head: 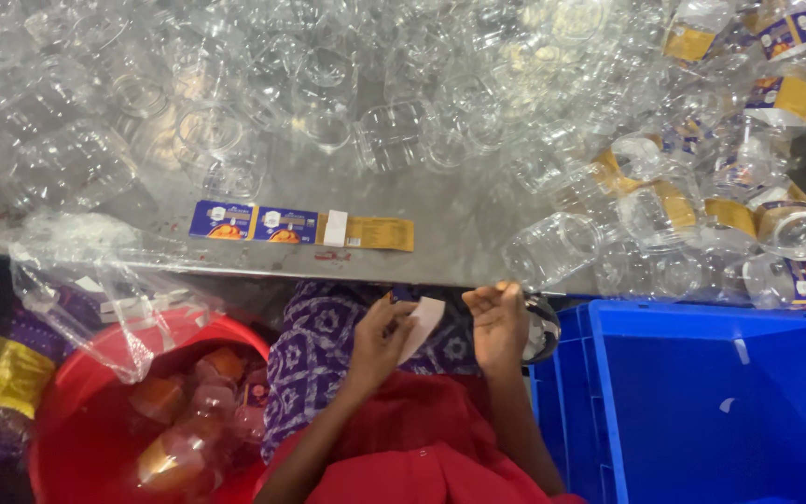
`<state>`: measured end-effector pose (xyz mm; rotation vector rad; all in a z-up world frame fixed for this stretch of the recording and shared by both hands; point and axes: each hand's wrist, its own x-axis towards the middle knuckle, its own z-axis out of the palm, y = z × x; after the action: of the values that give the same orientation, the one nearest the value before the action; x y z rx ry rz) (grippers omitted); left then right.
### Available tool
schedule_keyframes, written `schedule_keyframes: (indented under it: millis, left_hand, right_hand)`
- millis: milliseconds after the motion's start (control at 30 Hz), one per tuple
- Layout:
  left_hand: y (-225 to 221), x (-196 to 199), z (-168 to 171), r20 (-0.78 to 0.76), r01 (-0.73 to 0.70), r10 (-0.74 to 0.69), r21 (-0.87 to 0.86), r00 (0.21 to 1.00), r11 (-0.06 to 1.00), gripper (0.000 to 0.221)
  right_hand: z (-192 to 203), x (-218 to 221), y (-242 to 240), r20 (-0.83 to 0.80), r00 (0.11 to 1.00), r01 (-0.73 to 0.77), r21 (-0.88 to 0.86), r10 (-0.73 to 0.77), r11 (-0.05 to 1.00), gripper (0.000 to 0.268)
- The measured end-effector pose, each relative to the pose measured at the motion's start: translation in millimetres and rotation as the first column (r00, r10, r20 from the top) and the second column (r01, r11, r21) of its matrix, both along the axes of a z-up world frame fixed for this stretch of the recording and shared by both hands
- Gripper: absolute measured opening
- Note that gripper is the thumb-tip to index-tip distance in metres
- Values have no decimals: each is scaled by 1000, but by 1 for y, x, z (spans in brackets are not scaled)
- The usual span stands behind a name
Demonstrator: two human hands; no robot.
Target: The person peels individual labels from a long backing strip and applies them to clear plastic jars by hand, then places the labelled jars into a red bucket. They handle the jars one at a time and smooth the labels down to secure them.
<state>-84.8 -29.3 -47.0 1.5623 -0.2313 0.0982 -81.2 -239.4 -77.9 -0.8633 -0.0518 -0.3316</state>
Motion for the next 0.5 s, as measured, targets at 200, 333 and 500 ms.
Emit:
schedule_keyframes:
  millis: [200, 333, 500]
  left_hand:
    - [-4, -1, 6, 77, 12, -11, -18, 997, 1000, 14]
    - [-10, -1, 9, 194, 62, -62, 3, 979, 998, 14]
    - [-12, 0, 4, 140, 170, -184, 109, 973, 979, 19]
  right_hand:
    - [28, -23, 50, 235, 965, 263, -876, -119, 404, 25]
    - [34, -24, 63, 60, 990, 128, -760, -126, 637, 22]
    - [14, -14, 13, -221, 974, -19, 106, 43, 994, 13]
